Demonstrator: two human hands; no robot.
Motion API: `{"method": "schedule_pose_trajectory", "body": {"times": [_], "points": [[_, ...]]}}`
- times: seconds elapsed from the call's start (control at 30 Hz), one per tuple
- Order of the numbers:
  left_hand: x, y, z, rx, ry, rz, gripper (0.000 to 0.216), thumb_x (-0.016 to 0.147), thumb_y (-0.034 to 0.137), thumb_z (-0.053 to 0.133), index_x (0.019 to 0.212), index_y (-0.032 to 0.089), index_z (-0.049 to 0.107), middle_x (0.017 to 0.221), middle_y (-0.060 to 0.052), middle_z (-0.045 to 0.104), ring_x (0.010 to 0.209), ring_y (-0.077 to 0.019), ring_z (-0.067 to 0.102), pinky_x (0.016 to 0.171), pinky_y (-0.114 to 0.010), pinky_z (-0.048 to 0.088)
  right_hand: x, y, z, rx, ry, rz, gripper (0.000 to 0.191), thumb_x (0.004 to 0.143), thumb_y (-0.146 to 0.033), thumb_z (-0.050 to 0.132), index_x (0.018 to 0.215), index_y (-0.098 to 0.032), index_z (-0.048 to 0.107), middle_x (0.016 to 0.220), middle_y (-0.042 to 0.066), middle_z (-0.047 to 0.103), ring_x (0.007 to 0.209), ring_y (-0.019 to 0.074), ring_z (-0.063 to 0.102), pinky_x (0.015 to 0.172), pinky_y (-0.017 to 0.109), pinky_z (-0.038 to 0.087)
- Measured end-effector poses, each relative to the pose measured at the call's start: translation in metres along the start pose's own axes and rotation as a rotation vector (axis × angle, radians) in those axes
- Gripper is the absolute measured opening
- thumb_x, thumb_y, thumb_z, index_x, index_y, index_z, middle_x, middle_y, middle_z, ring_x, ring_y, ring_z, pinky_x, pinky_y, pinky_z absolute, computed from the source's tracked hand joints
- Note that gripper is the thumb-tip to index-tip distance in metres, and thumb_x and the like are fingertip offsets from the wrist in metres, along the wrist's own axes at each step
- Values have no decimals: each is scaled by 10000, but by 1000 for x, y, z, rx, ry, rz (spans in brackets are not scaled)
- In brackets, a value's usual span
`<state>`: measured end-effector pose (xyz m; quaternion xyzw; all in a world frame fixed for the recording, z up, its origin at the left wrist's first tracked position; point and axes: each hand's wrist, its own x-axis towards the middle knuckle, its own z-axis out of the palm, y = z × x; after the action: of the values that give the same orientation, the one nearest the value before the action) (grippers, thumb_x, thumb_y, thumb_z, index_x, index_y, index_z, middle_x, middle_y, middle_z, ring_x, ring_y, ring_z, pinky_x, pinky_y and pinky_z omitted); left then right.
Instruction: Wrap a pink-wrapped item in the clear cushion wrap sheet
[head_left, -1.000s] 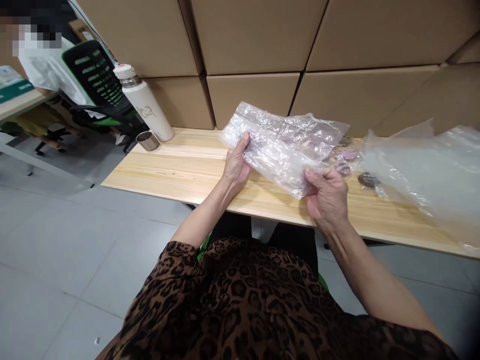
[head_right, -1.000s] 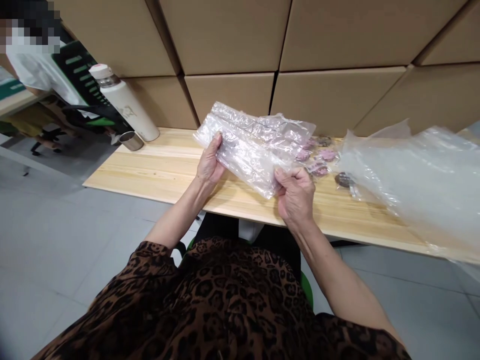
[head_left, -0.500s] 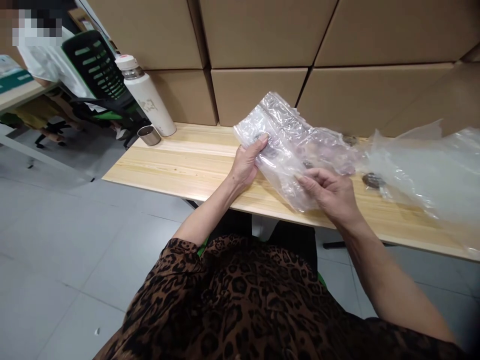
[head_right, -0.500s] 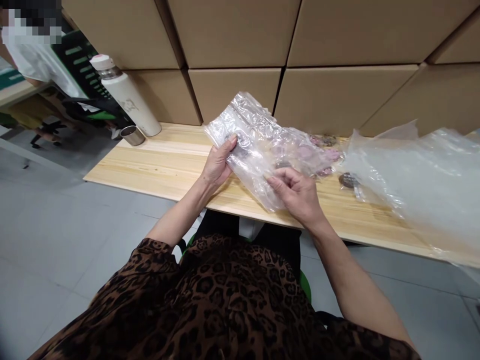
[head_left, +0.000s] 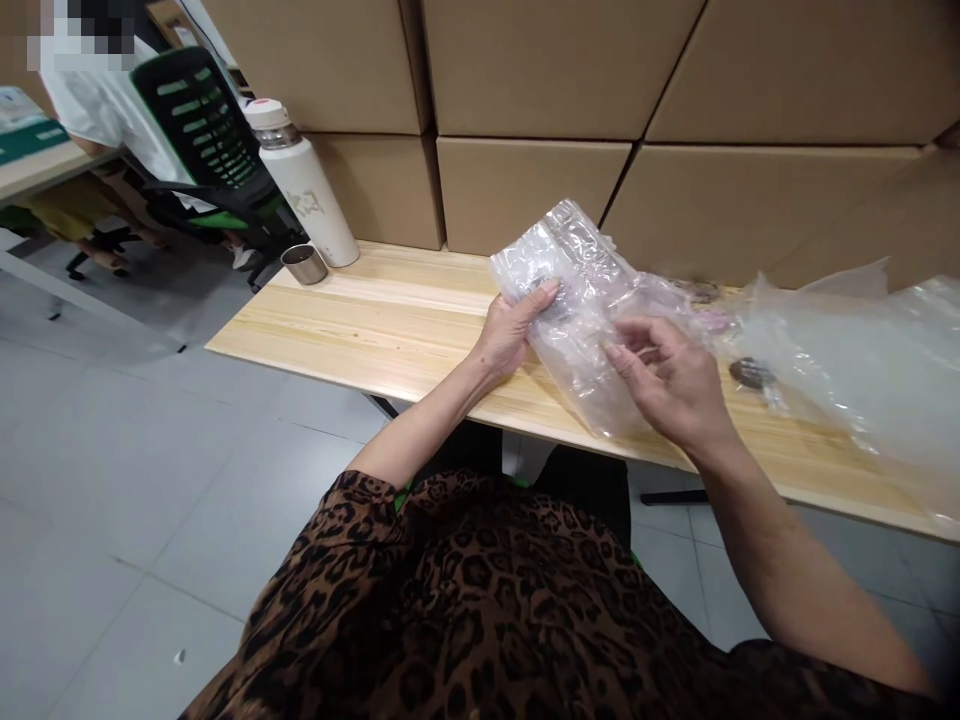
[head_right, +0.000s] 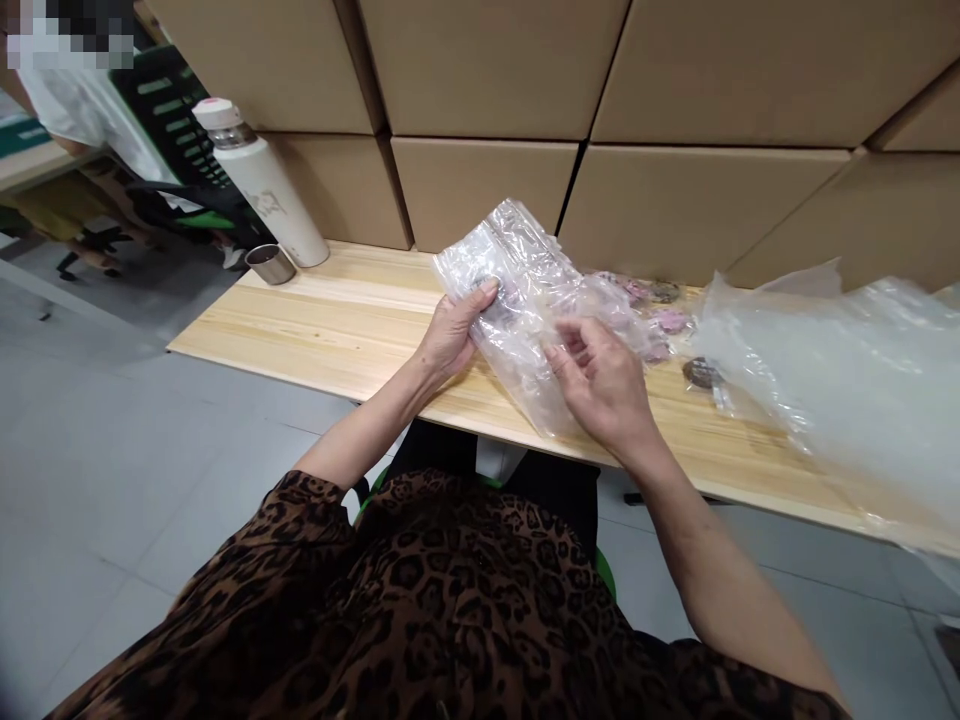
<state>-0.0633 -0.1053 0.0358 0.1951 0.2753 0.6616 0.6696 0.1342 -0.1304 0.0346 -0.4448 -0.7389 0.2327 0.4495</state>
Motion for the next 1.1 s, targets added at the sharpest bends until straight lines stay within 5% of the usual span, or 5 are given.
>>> {"method": "schedule_pose_trajectory", "body": {"times": [0.17, 0.33, 0.5, 0.7, 1.1], "points": [[2, -6, 2, 46, 27, 51, 104, 854, 96, 858, 893, 167, 794, 861, -6, 818, 1138, -215, 806, 1169, -329, 524, 1, -26, 29, -425, -105, -253, 686, 1018, -352, 567, 1647, -90, 488, 1661, 260, 528, 1581, 410, 478, 1339, 640, 375], [1, -7, 3, -5, 125, 16, 97, 989, 143, 718, 898, 159, 748, 925, -37, 808, 1320, -221, 749, 1240, -355, 505, 9, -26, 69, -659, -306, -194, 985, 882, -223, 594, 1769, -18, 215, 1819, 305, 258, 1680, 482, 292, 1354, 730, 245], [-4, 7, 4, -116, -57, -103, 398, 1111, 488, 582, 1276, 173, 762, 1370, -126, 790, 1498, -306, 648, 1265, -468, 517, 19, 2, 83, -672, -234, -209, 948, 893, -140, 524, 1779, -42, 199, 1792, 323, 315, 1662, 497, 328, 1302, 785, 284], [-2, 11, -4, 17, -44, -125, 542, 1120, 648, 488, 1169, 181, 758, 1359, -104, 782, 1464, -245, 654, 1329, -435, 441, 31, 17, 56, -423, -205, -254, 895, 924, -153, 450, 1789, -100, 227, 1762, 263, 414, 1637, 434, 422, 1309, 740, 365], [5, 3, -4, 10, -44, -39, 271, 837, 145, 856, 1098, 132, 784, 1022, -66, 847, 1216, -254, 784, 1199, -370, 580, 51, -17, 15, 628, -460, 241, 689, 777, -411, 888, 1418, -247, 700, 1287, 92, 794, 1200, 331, 762, 1100, 517, 623]]}}
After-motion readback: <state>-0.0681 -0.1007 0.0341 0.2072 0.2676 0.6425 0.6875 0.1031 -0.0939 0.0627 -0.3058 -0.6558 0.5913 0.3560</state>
